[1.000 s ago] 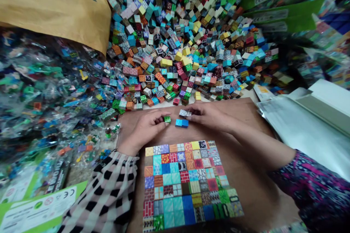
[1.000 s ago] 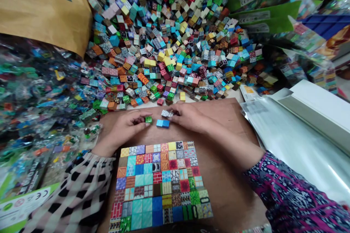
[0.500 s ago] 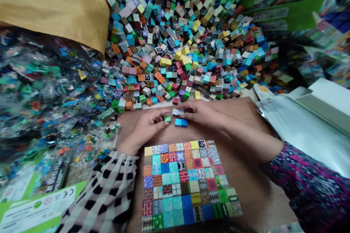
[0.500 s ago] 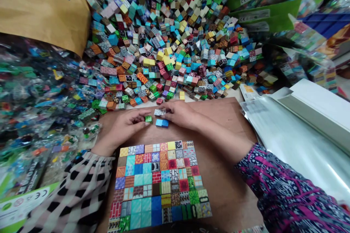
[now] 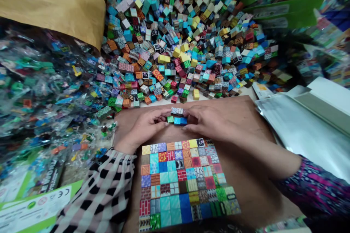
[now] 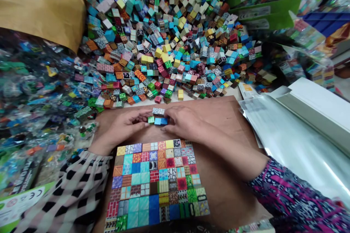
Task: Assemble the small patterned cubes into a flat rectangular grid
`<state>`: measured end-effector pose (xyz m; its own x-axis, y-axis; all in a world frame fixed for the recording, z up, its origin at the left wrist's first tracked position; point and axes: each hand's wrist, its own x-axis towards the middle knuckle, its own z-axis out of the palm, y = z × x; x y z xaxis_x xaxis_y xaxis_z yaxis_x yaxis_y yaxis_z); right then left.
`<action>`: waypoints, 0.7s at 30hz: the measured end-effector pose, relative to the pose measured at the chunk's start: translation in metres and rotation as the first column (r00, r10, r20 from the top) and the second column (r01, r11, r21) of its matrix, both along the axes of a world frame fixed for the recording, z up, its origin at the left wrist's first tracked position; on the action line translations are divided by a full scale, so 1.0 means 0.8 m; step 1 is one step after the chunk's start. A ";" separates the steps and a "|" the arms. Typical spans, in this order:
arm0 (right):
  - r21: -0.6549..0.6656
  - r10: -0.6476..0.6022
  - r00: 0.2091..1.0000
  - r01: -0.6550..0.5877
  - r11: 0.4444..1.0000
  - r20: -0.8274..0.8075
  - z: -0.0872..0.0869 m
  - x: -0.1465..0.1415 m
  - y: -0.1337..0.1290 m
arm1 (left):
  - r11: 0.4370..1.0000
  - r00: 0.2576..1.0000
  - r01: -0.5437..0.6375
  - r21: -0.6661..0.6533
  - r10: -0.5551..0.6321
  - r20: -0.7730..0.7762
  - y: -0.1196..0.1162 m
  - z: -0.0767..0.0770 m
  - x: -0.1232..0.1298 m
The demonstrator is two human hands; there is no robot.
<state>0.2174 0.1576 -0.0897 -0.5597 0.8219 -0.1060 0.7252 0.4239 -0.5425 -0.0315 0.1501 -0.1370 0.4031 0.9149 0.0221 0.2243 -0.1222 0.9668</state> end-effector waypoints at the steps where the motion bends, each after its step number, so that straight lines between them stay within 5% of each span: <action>1: 0.016 0.010 1.000 -0.010 1.000 0.009 0.000 -0.003 -0.001 | 1.000 1.000 0.004 -0.005 -0.004 0.018 0.000 -0.001 0.000; 11: 0.148 -0.076 0.994 0.064 0.987 0.082 -0.013 -0.023 0.003 | 1.000 0.996 -0.010 -0.018 0.012 0.092 0.000 -0.004 0.003; 15: 0.043 -0.005 0.999 0.003 0.999 0.038 -0.023 -0.026 0.011 | 1.000 1.000 -0.015 0.025 0.015 -0.009 0.002 -0.005 0.001; 21: 0.085 0.082 0.995 -0.078 0.993 -0.048 -0.030 -0.020 0.013 | 0.997 0.994 0.058 0.044 -0.054 -0.099 0.002 0.000 0.002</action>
